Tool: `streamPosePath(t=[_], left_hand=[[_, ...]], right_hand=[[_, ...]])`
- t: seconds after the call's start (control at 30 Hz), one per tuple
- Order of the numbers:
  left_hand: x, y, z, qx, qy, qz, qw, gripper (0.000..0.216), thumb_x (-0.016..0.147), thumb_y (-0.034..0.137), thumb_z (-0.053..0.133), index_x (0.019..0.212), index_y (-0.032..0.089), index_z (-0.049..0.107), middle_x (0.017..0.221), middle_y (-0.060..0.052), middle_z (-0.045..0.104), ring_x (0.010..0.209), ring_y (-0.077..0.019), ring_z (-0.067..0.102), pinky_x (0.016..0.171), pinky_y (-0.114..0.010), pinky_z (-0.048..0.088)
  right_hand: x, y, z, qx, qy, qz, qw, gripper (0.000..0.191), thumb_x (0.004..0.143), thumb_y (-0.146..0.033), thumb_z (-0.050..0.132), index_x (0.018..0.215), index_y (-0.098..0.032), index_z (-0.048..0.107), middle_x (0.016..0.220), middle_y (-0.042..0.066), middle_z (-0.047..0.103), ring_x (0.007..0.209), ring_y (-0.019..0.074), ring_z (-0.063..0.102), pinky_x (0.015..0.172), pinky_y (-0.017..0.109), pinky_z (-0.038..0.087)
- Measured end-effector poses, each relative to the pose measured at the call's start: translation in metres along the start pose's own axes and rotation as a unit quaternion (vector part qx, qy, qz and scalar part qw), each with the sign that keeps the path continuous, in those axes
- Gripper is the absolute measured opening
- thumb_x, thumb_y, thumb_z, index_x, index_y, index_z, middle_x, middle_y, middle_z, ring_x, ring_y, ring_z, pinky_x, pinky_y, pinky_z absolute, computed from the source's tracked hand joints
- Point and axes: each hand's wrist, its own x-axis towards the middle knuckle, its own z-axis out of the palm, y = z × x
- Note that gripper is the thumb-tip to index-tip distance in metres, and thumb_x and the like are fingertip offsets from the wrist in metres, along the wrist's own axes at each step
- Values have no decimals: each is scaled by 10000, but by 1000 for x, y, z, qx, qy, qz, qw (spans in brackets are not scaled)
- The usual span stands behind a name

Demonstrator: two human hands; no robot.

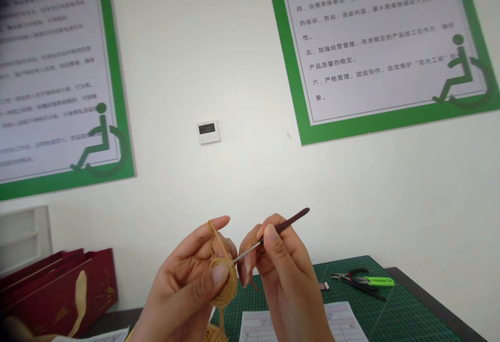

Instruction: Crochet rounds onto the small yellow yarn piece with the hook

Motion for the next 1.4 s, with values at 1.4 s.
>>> streamPosePath(t=[1.4], left_hand=[[1,-9,13,105,89,141,980,360,708,65,871,1012,252,825,758,-4,696,667,-130,656,614,-210,554]], right_hand=[[2,-30,-16,-475,-147,-392,774,116,980,-144,558,1046,-216,621,854,74,750,775,208,700,691,394,583]])
